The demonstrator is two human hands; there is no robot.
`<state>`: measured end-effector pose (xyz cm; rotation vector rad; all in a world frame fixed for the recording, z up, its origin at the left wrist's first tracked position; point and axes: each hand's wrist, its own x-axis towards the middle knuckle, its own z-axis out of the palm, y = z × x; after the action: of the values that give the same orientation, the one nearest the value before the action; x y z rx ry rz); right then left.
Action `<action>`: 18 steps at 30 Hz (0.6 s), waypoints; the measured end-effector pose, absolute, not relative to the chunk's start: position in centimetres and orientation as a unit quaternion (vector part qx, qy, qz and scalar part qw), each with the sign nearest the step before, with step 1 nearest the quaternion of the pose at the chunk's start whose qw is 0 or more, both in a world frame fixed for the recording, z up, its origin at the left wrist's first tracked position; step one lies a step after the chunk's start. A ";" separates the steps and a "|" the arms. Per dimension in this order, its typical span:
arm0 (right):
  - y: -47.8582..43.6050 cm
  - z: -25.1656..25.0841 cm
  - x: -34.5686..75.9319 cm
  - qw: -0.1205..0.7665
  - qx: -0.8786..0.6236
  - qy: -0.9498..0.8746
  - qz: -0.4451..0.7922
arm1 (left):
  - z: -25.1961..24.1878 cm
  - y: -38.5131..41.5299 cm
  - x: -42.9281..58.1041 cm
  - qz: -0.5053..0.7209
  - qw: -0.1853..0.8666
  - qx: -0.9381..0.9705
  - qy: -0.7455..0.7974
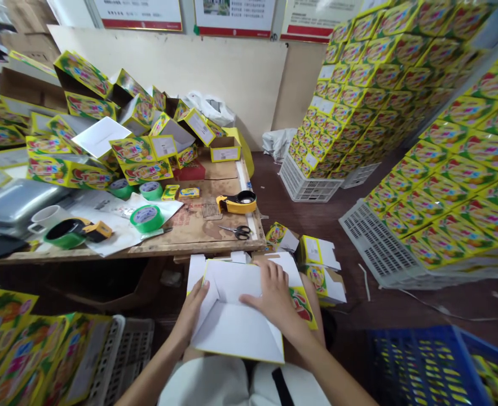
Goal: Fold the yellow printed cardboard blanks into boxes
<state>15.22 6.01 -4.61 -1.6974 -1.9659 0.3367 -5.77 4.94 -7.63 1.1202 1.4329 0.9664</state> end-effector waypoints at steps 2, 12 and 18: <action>5.7 -4.1 15.8 0.319 -0.595 -0.713 0.190 | -7.0 4.3 -5.6 0.412 0.572 0.432 0.562; 8.3 -1.5 17.0 0.528 -0.610 -0.524 0.273 | 16.1 17.4 -8.9 0.634 0.075 0.562 0.525; 9.8 -5.4 11.2 0.285 -0.551 -0.768 0.158 | 18.4 22.9 -9.6 0.524 -0.039 0.674 0.519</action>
<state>11.24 9.84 -5.43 -1.4734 -2.0541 0.4233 -9.56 22.90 18.40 2.1717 1.6708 1.6897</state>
